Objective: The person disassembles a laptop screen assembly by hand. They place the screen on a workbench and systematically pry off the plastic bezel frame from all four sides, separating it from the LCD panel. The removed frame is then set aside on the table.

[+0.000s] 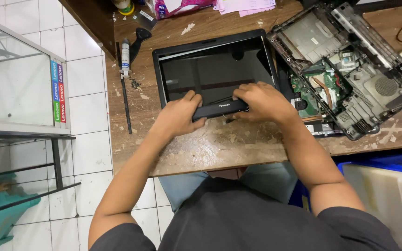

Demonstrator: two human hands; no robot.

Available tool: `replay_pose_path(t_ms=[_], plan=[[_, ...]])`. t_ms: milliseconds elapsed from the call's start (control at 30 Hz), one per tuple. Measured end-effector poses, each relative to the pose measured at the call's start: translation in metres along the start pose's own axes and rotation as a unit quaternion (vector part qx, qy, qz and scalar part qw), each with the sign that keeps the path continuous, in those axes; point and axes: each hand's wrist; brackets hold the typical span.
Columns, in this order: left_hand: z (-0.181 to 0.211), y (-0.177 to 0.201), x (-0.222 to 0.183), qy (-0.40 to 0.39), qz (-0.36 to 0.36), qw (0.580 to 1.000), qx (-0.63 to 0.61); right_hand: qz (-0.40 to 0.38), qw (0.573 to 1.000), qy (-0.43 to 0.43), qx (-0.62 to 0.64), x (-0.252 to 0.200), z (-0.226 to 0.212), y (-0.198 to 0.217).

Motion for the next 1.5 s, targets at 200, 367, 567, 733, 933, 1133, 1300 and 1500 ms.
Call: replay_pose_path(t_ms=[200,367,567,733,933,1133,1300,1500], plan=[[-0.003,-0.002,0.002,-0.017,0.014,0.999,0.034,-0.036,0.998,-0.057,0.004,-0.009,0.030,-0.006],[0.002,0.002,0.002,0.004,0.005,1.000,0.014,-0.051,0.992,-0.095,0.059,-0.014,0.025,0.025],[-0.001,-0.001,0.004,0.044,-0.035,0.998,-0.005,-0.073,0.982,-0.128,0.116,-0.016,0.039,0.030],[0.001,0.007,0.003,0.065,-0.058,0.996,-0.015,-0.071,0.982,-0.126,0.123,-0.016,0.058,0.012],[-0.013,0.002,0.005,0.067,-0.059,0.996,-0.012,-0.084,0.982,-0.122,0.118,-0.015,0.054,0.004],[-0.038,0.014,0.010,0.055,-0.051,0.997,-0.006,-0.099,0.987,-0.095,0.078,-0.009,0.026,0.004],[-0.061,0.025,0.015,0.046,-0.020,0.998,0.040,-0.091,0.993,-0.063,0.031,-0.008,0.001,0.005],[-0.086,0.013,0.034,0.001,-0.029,0.989,0.142,-0.058,0.996,-0.063,0.021,0.000,0.003,-0.012]])
Point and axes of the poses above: each hand's wrist, its own x-axis towards the middle knuckle, its own y-axis out of the back of the hand, z = x × y, and after that the axes turned 11 degrees about z, right-handed
